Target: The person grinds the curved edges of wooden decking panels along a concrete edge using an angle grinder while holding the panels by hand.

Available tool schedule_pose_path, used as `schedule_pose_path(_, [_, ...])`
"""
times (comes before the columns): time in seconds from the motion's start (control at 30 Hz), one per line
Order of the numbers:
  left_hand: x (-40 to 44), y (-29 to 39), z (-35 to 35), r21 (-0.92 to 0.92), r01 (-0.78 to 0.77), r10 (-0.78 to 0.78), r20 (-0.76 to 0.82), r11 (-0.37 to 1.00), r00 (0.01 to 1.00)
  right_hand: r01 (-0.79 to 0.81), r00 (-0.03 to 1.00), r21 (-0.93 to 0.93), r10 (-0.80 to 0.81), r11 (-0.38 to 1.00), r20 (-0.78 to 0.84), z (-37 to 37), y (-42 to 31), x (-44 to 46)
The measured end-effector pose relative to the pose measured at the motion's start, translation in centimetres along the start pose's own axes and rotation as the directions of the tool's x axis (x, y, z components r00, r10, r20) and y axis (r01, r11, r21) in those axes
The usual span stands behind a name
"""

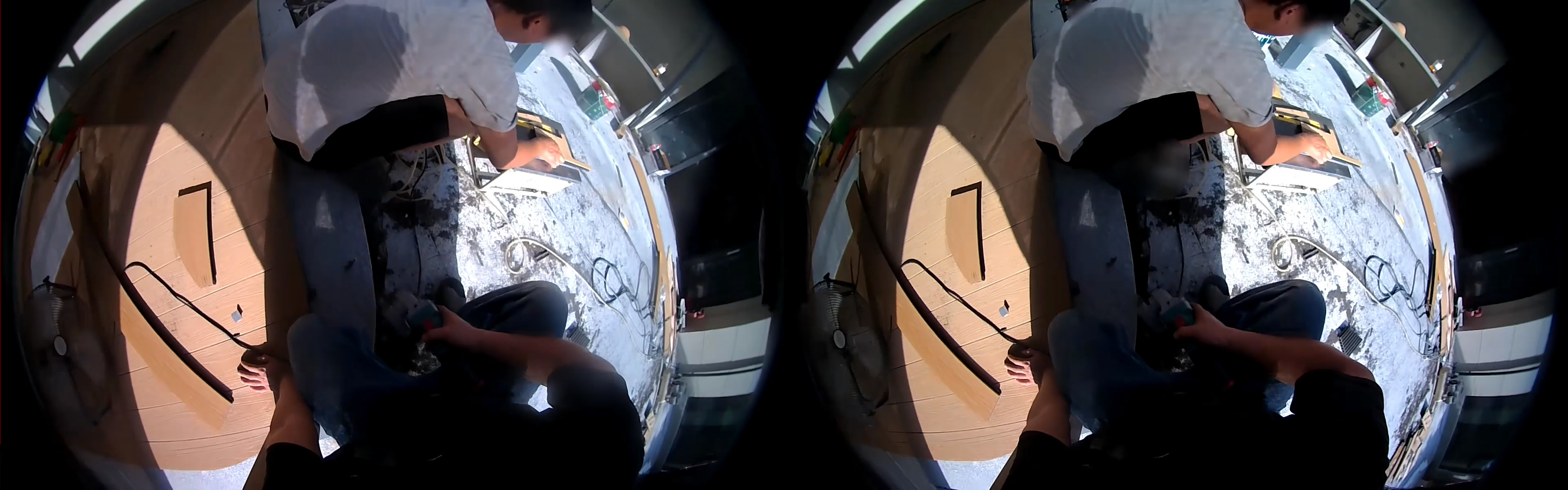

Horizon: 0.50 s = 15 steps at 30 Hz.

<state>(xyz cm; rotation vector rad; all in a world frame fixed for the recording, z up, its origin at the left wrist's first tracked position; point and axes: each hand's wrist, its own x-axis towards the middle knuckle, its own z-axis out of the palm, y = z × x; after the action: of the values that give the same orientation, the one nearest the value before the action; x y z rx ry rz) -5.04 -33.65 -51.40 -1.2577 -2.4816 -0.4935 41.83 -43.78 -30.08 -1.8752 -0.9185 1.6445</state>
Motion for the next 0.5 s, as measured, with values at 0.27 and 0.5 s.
schedule_pose_path(0.27, [0.2,-1.2,0.8,0.070,0.240,-0.247,0.111,0.968,0.963,-0.196,0.980,0.163,0.186,0.967,0.077,0.2,-1.0,-0.9])
schedule_pose_path(0.5, [0.0,-1.6,1.3,0.134,0.272,-0.293,0.181,0.953,0.939,-0.219,0.976,0.141,0.217,0.965,0.035,-0.8,-0.5,-0.9])
